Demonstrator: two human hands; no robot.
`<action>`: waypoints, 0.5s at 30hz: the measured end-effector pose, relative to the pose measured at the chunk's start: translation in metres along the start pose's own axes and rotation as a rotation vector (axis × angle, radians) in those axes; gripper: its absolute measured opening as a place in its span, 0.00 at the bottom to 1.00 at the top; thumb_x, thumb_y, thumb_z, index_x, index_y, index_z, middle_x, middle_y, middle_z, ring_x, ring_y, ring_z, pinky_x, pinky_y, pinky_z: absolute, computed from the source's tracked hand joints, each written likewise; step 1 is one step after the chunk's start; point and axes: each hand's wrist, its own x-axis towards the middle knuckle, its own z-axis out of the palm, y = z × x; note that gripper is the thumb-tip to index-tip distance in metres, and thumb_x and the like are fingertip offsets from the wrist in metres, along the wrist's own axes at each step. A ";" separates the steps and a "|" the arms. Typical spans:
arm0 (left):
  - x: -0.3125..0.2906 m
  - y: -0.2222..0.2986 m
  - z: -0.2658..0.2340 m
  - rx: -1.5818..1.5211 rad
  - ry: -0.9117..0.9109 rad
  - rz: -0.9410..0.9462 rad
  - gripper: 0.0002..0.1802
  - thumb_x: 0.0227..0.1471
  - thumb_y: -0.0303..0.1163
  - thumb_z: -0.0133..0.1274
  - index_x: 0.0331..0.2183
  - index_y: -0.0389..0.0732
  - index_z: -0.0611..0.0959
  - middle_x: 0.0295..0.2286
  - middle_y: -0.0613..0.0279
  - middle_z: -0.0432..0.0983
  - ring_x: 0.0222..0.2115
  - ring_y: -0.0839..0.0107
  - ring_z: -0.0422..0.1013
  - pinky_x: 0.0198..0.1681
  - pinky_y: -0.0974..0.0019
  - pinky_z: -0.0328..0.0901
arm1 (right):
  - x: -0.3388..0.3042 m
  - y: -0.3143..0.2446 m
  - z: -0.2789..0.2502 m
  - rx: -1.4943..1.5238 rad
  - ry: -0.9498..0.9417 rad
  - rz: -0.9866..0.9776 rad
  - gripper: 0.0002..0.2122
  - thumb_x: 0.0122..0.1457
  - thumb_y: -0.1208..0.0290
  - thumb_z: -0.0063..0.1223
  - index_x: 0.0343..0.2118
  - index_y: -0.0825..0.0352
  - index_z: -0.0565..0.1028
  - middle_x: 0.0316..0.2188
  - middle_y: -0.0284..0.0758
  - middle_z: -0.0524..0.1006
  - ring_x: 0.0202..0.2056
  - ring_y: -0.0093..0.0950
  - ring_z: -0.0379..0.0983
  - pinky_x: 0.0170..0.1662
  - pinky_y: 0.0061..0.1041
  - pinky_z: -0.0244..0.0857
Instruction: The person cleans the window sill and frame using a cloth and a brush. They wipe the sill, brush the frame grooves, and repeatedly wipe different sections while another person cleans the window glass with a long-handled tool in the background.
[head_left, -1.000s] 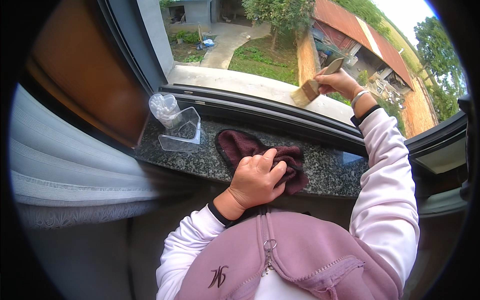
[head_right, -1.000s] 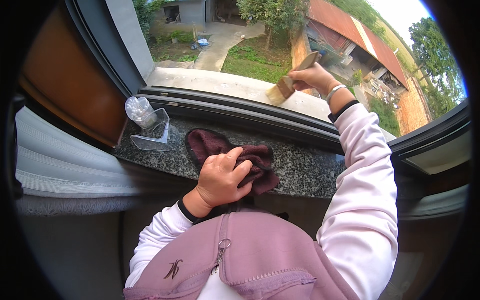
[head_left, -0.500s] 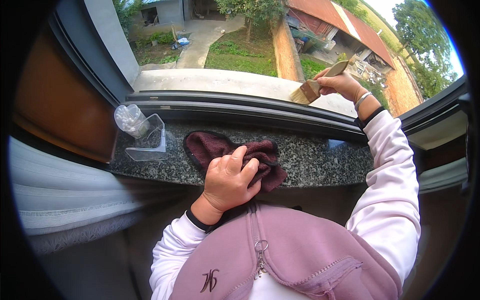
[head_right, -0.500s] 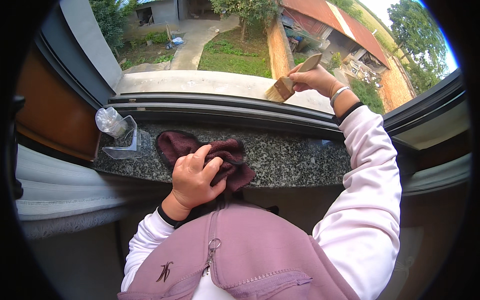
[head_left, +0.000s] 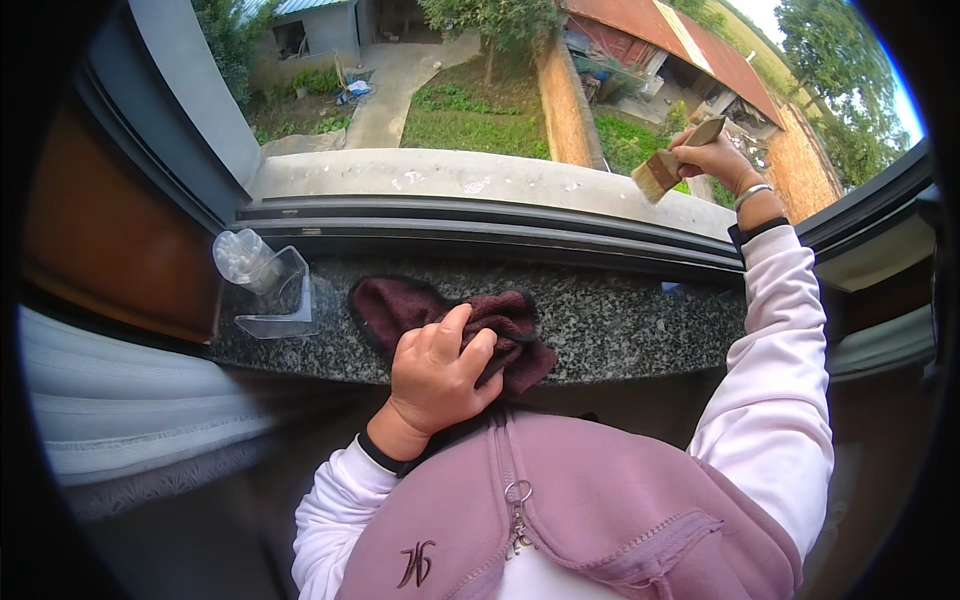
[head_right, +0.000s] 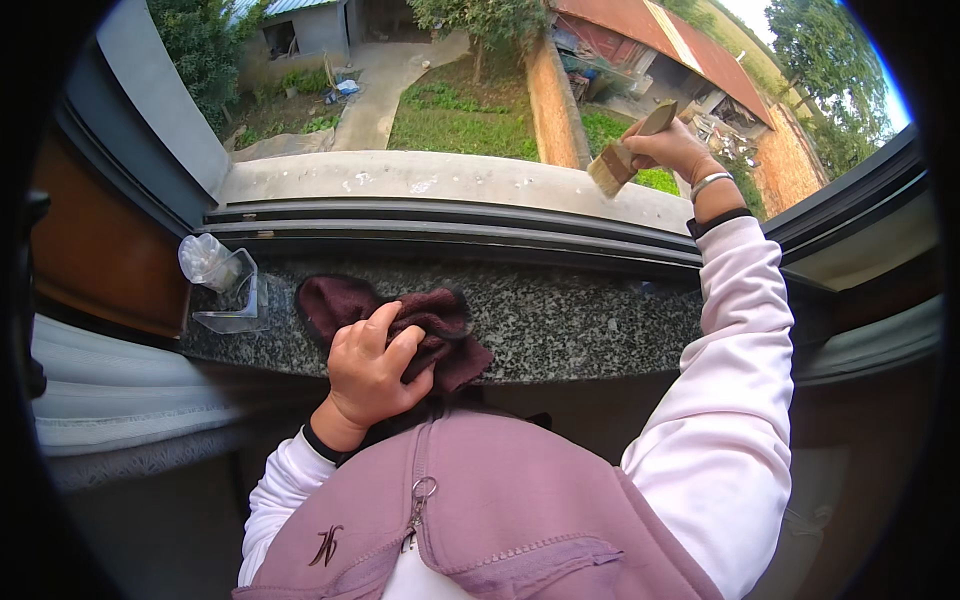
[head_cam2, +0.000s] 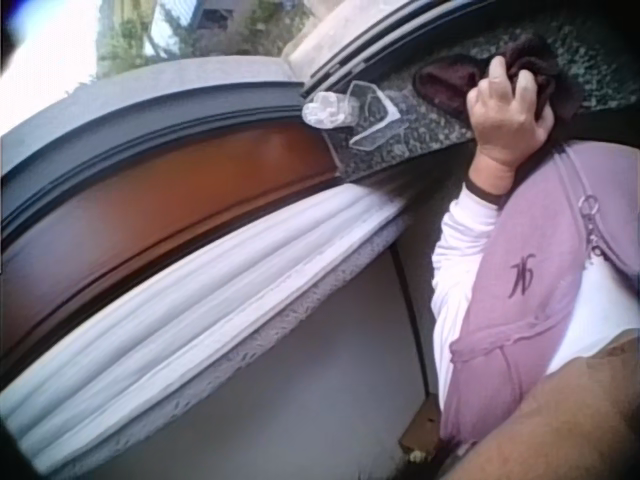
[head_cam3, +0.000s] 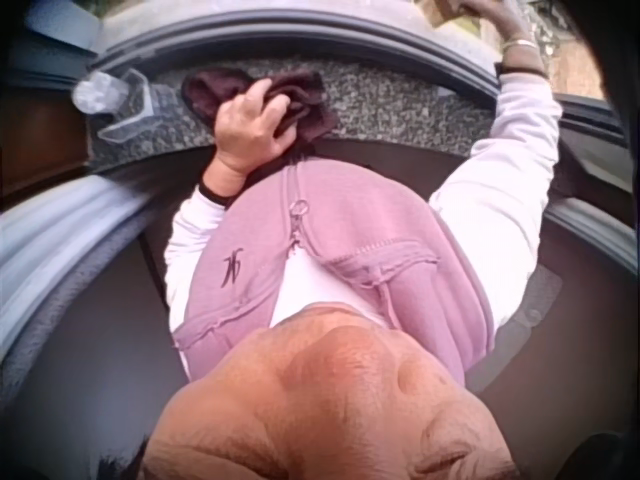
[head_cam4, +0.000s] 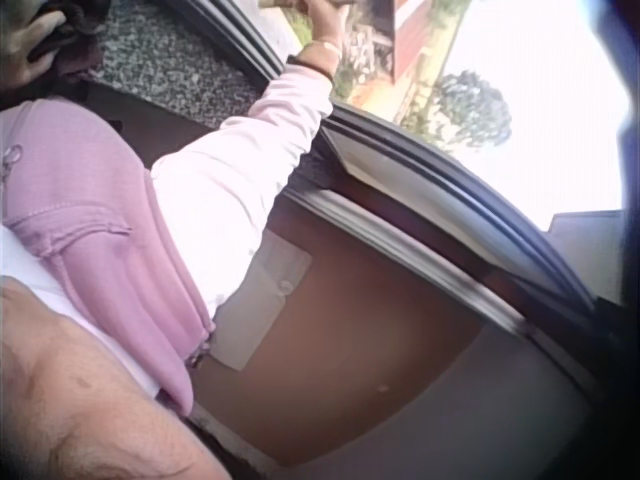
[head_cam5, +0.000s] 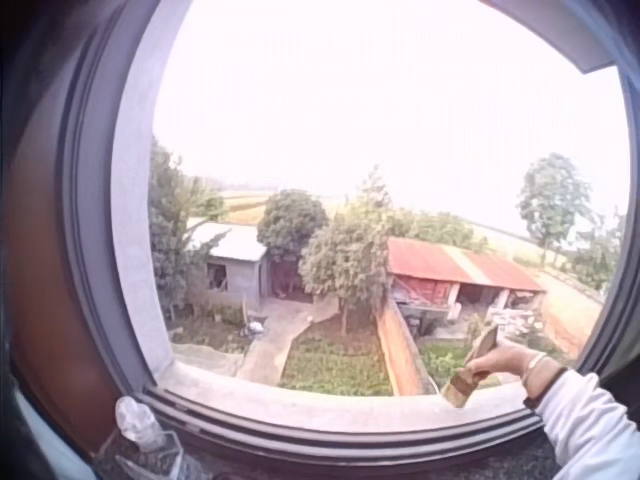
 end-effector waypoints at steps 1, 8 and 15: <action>0.000 0.000 0.000 0.002 -0.002 -0.004 0.22 0.26 0.37 0.61 0.32 0.47 0.78 0.40 0.55 0.70 0.27 0.65 0.68 0.32 0.64 0.62 | -0.004 0.002 0.001 -0.011 -0.054 0.121 0.12 0.45 0.70 0.59 0.31 0.71 0.76 0.26 0.34 0.76 0.22 0.24 0.75 0.27 0.20 0.71; -0.001 0.000 0.000 -0.005 0.000 -0.006 0.22 0.26 0.37 0.61 0.32 0.46 0.79 0.40 0.55 0.70 0.27 0.65 0.68 0.32 0.64 0.62 | -0.026 0.016 -0.030 -1.153 0.314 0.383 0.15 0.41 0.71 0.54 0.33 0.73 0.77 0.36 0.52 0.75 0.42 0.43 0.73 0.46 0.32 0.65; -0.001 0.001 0.000 0.007 0.011 0.000 0.22 0.26 0.37 0.62 0.32 0.47 0.79 0.40 0.56 0.70 0.28 0.65 0.69 0.32 0.64 0.62 | 0.023 -0.075 0.088 0.139 -0.144 -0.191 0.12 0.50 0.69 0.58 0.36 0.70 0.76 0.29 0.35 0.77 0.27 0.21 0.76 0.31 0.19 0.73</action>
